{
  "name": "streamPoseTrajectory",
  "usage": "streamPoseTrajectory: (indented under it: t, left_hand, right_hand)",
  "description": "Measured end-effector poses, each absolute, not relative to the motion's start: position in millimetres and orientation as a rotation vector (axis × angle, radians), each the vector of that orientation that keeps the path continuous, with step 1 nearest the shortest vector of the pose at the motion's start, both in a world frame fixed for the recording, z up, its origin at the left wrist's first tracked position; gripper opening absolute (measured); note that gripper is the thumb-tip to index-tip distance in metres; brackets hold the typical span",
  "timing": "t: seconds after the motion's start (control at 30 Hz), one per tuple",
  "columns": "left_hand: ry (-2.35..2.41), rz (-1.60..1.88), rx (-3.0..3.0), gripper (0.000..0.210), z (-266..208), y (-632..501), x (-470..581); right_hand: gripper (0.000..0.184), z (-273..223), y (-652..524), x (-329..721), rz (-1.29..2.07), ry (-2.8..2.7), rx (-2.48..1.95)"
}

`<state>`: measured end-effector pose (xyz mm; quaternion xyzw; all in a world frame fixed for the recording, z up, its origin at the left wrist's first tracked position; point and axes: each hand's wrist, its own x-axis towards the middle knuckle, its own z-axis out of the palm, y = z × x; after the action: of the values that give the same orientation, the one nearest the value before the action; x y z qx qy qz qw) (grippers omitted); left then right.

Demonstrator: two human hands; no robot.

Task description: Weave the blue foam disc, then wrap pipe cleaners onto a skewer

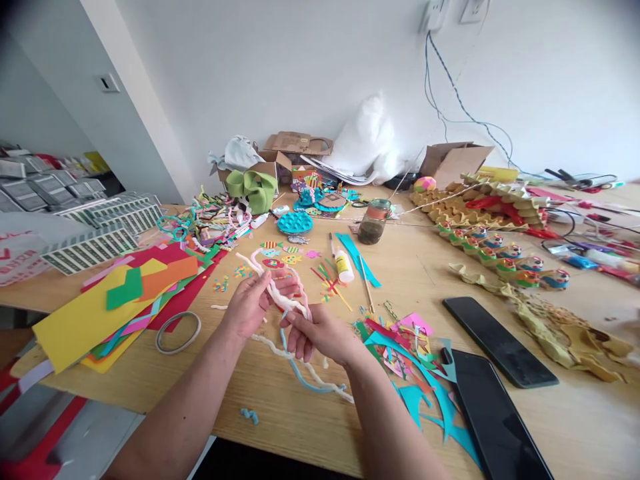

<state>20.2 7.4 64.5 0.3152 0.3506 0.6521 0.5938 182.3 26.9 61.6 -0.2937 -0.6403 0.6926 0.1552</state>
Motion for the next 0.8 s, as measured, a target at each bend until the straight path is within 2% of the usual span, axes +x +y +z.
streamPoseTrajectory:
  t: [0.23,0.4,0.6,0.8]
  left_hand:
    - [0.78,1.422,0.763,0.038,61,5,25]
    - [0.75,1.377,0.813,0.028,62,2,32]
    - [0.735,1.409,0.568,0.017,56,3,35]
    - [0.708,1.422,0.492,0.015,53,9,25]
  right_hand:
    - [0.043,58,28,184,1.858,-1.746,-0.888]
    - [0.043,57,28,184,1.847,-1.792,-0.89]
    - [0.047,56,27,179,1.762,-1.945,-0.93]
    - [0.05,55,27,179,1.811,-1.89,-0.938]
